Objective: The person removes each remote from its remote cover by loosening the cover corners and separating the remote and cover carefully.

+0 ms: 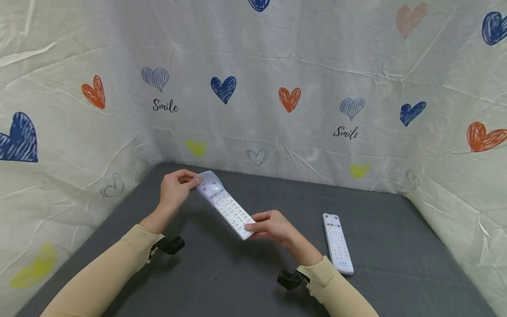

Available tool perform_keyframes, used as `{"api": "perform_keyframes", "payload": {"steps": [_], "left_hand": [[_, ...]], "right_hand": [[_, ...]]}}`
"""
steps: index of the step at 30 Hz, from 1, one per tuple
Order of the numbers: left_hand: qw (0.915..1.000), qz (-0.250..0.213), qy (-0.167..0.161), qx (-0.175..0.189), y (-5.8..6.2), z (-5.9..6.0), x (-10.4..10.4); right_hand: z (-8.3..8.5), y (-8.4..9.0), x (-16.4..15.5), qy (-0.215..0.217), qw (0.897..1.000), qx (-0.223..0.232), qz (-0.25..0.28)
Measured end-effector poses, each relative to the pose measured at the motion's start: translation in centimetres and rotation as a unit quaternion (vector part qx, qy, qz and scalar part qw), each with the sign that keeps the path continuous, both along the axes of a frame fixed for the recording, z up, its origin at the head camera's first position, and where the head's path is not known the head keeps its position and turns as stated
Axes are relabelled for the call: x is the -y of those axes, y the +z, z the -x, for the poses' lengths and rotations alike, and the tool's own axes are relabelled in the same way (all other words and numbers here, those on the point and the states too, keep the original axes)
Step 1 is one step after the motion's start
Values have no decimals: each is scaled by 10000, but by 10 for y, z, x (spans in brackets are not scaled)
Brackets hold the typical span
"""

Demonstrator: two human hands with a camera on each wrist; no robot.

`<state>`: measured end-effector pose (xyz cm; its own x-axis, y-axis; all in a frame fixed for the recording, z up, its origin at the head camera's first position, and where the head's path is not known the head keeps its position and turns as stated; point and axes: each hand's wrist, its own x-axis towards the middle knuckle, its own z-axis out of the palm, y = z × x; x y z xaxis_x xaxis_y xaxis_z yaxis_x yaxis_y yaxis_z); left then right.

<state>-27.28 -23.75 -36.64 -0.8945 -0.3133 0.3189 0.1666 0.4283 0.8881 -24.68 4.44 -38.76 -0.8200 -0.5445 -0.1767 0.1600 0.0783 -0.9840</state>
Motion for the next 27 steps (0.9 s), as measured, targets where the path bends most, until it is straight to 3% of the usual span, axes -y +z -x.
{"api": "perform_keyframes", "payload": {"steps": [10, 27], "left_hand": [[9996, -241, -117, 71, 0, 0, 1], [9991, -380, 56, 196, -6, 1, 3]], "right_hand": [[-3, -4, 0, -71, 9998, -83, -179], [-7, -10, 4, -210, 9997, -65, -115]]}}
